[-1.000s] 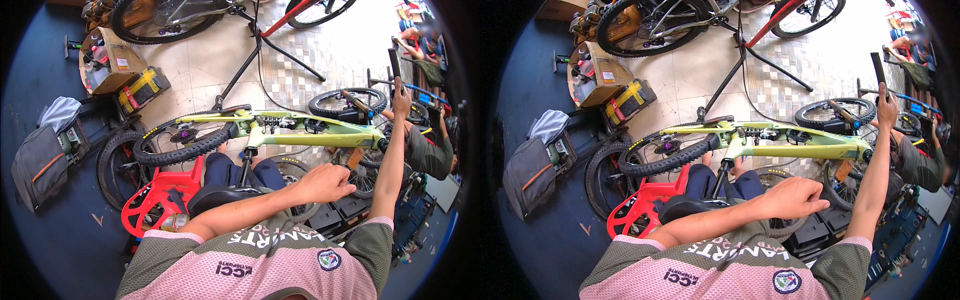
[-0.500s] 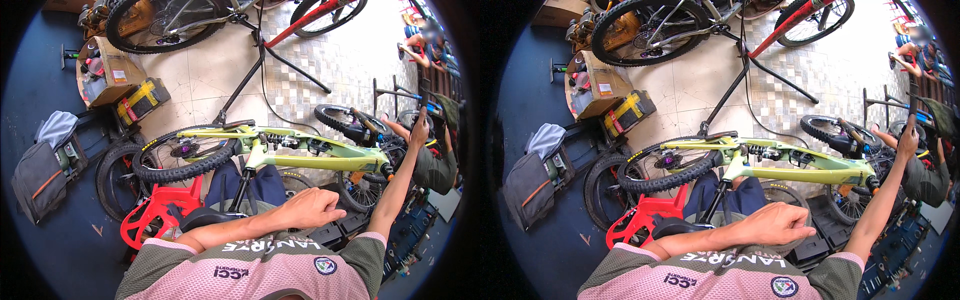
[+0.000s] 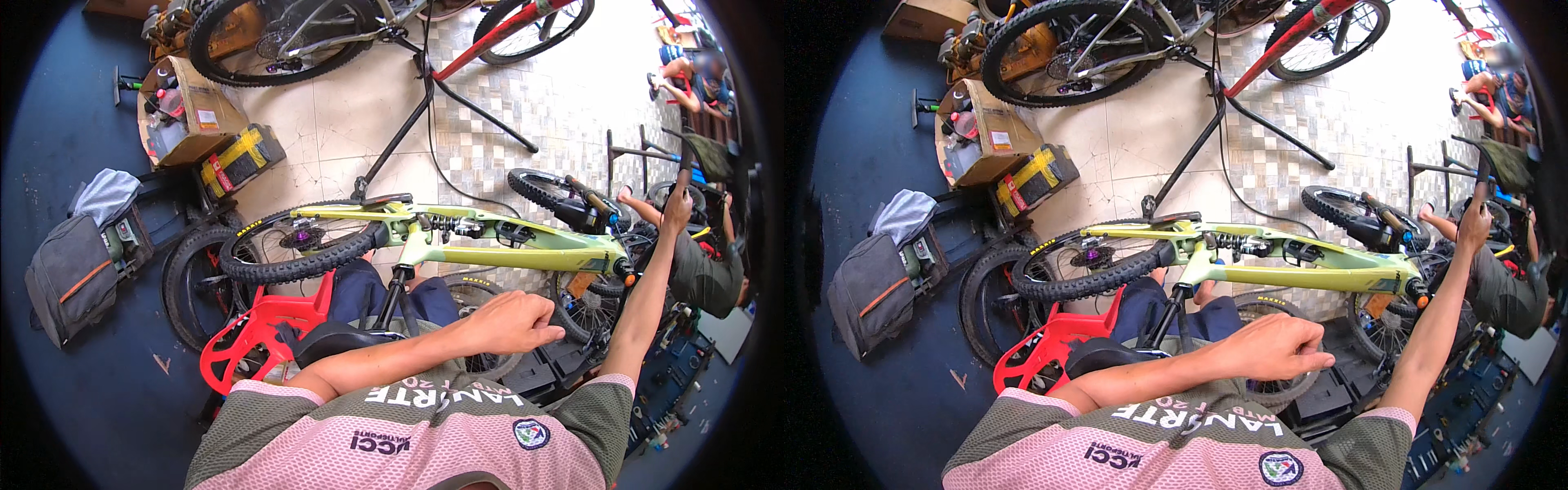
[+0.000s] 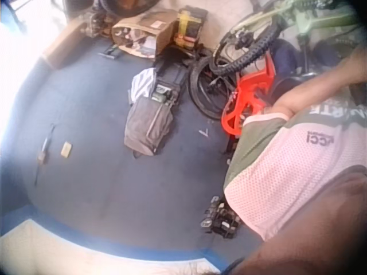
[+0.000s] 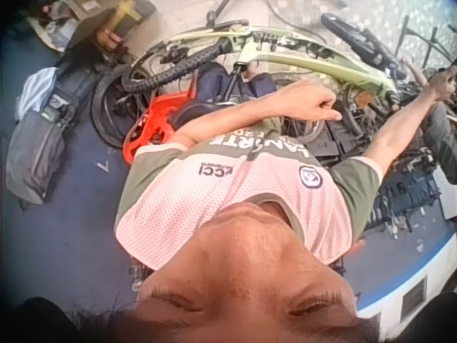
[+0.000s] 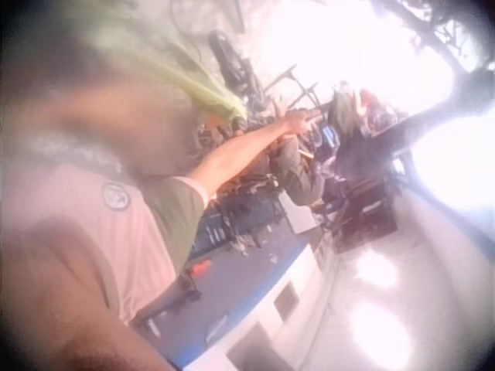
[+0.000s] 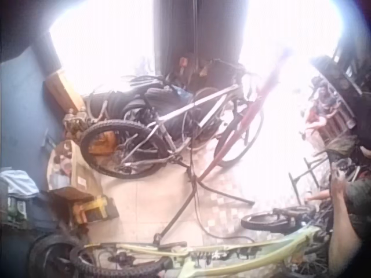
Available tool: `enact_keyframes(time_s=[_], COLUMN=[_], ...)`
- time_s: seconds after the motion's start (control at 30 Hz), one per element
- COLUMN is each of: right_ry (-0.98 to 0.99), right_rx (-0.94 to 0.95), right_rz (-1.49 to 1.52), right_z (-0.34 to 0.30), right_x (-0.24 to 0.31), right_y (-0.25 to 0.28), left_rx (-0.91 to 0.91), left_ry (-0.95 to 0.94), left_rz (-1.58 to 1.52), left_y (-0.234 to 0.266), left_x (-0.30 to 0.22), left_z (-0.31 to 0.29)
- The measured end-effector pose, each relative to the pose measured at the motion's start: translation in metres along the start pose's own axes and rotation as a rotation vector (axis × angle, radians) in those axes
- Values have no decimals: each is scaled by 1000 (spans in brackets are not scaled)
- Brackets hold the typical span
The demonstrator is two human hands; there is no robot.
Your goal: The person adjusts the handlebar of a green mountain bike using a hex key. They tighten the stem bolts, rotate the handlebar to align it, and test the position by holding the grips.
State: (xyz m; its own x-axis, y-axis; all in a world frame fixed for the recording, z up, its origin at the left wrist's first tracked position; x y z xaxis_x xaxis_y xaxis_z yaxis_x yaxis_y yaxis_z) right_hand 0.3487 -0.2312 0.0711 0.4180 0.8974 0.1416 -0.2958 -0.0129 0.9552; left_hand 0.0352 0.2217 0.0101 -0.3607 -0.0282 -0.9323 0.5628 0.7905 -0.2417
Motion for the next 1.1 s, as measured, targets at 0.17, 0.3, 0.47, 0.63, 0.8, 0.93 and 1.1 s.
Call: enact_keyframes(time_s=[0.17, 0.3, 0.47, 0.63, 0.8, 0.93, 1.1], right_ry=[24, 32, 33, 54, 0, 52, 23], right_rx=[-28, -32, -7, -10, -5, -21, 9], right_rz=[-5, -5, -25, -16, 14, 85, -19], right_z=[-7, -11, -4, 1, 3, -6, 0], right_x=[16, 17, 12, 18, 16, 29, 22], right_y=[0, -3, -6, -3, -5, -11, -6], left_rx=[42, 11, -71, -67, -24, -23, -68], left_ry=[-24, -2, -41, -49, -24, 2, -28], left_rz=[-135, -137, -58, -32, -36, -60, 3], left_y=[29, 39, 24, 19, 34, 45, 27], left_x=[0, 10, 1, -14, -2, 16, 6], left_z=[-15, -17, -12, -8, -14, -15, -13])
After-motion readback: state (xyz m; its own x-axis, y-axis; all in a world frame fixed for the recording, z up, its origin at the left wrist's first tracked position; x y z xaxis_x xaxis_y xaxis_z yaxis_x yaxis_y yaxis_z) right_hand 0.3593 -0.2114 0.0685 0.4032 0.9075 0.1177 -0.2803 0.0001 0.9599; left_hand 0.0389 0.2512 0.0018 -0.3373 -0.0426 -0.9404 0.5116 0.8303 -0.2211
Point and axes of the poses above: each hand's wrist, its own z-axis towards the middle knuckle, its own y-axis out of the back of the hand, x = y × z, the point moved 10 cm from there along z, towards the middle knuckle, and after that the axes turned 4 degrees about y, right-handed, at the moved point
